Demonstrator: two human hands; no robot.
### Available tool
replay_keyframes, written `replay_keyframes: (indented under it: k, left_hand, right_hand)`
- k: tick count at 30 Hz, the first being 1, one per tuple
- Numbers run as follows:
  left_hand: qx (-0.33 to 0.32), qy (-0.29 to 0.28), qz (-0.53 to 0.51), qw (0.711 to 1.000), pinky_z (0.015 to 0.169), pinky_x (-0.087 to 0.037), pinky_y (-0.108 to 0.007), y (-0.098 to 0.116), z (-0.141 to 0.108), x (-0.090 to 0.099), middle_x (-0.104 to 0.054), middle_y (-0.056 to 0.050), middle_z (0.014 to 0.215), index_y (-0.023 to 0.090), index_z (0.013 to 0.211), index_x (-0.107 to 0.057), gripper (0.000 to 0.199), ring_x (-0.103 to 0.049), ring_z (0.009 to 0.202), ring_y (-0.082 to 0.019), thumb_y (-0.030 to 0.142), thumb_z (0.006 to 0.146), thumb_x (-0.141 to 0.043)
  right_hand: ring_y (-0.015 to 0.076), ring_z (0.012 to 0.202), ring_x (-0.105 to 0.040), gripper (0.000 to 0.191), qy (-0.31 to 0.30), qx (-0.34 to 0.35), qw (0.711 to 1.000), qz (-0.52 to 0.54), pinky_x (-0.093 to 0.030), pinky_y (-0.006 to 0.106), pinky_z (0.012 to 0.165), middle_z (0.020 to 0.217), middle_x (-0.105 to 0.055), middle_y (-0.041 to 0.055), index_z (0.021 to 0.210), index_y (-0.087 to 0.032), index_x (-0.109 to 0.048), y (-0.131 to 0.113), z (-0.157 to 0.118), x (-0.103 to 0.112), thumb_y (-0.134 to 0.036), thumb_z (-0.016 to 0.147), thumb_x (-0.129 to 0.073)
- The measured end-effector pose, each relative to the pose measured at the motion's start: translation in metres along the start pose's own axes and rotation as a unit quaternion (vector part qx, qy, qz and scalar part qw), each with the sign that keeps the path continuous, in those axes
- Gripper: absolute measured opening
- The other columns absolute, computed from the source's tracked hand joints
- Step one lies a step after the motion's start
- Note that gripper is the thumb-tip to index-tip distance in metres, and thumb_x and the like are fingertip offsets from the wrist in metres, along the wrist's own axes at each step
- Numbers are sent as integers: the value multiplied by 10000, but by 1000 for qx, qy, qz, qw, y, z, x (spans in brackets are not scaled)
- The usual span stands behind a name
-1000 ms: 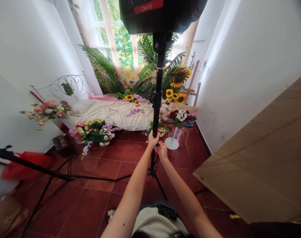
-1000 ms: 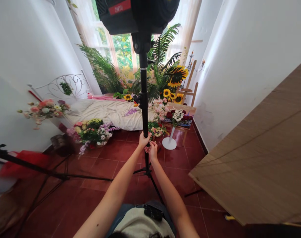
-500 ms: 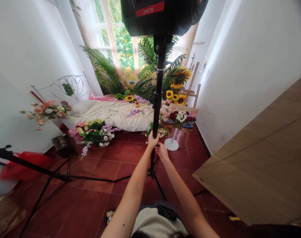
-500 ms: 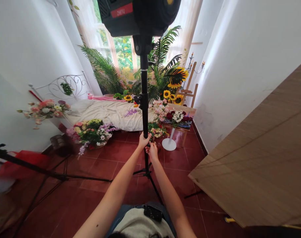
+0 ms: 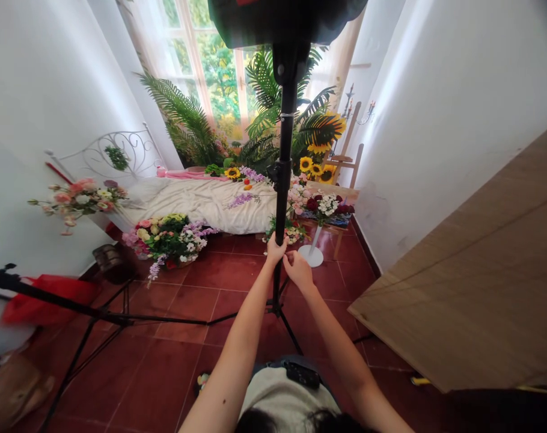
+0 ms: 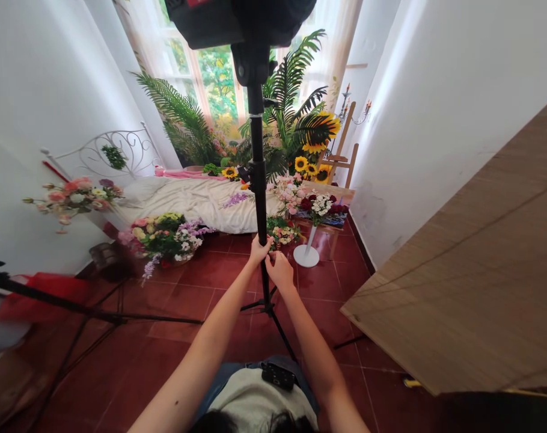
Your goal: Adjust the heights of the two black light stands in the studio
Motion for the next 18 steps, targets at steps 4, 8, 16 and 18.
replay_keyframes:
  k: [4,8,16,18]
  left_hand:
    - [7,-4,-5,1000,648,-466,-261,2,-1,0,-579,-8,691,190,789,-565,252,-557,662,-134,433,752,-622]
    - [1,-2,-4,1000,645,-466,-260,9,-3,1,-579,-13,700,194,769,-568,263,-556,669,-136,448,739,-632]
    - [-8,-1,-8,1000,752,-480,-294,9,-1,0,-595,-24,710,197,719,-555,236,-594,762,-159,419,744,-632]
    - [-5,1,-4,1000,753,-479,-295,7,0,-1,-595,-22,711,198,720,-553,237,-594,769,-161,419,739,-636]
  right_hand:
    - [169,828,-621,195,0,12,1000,15,-437,243,668,953,-657,38,941,-221,-572,-4,2,4,-324,777,-594]
    - [169,797,-618,228,-2,7,1000,16,-433,247,657,933,-647,46,967,-206,-542,-8,5,2,-240,746,-586]
    - [185,741,-624,194,0,-28,999,-32,-397,239,615,793,-647,54,875,-187,-510,-7,21,2,-269,737,-618]
    - [202,746,-635,206,-11,-37,998,-50,-399,245,619,772,-654,66,872,-181,-510,-6,25,2,-267,729,-631]
Point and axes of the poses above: each hand's wrist, its own z-axis towards the middle knuckle, its own x-axis out of the back of the hand, y = z × x, the point moved 7 cm from there along z, towards the middle knuckle
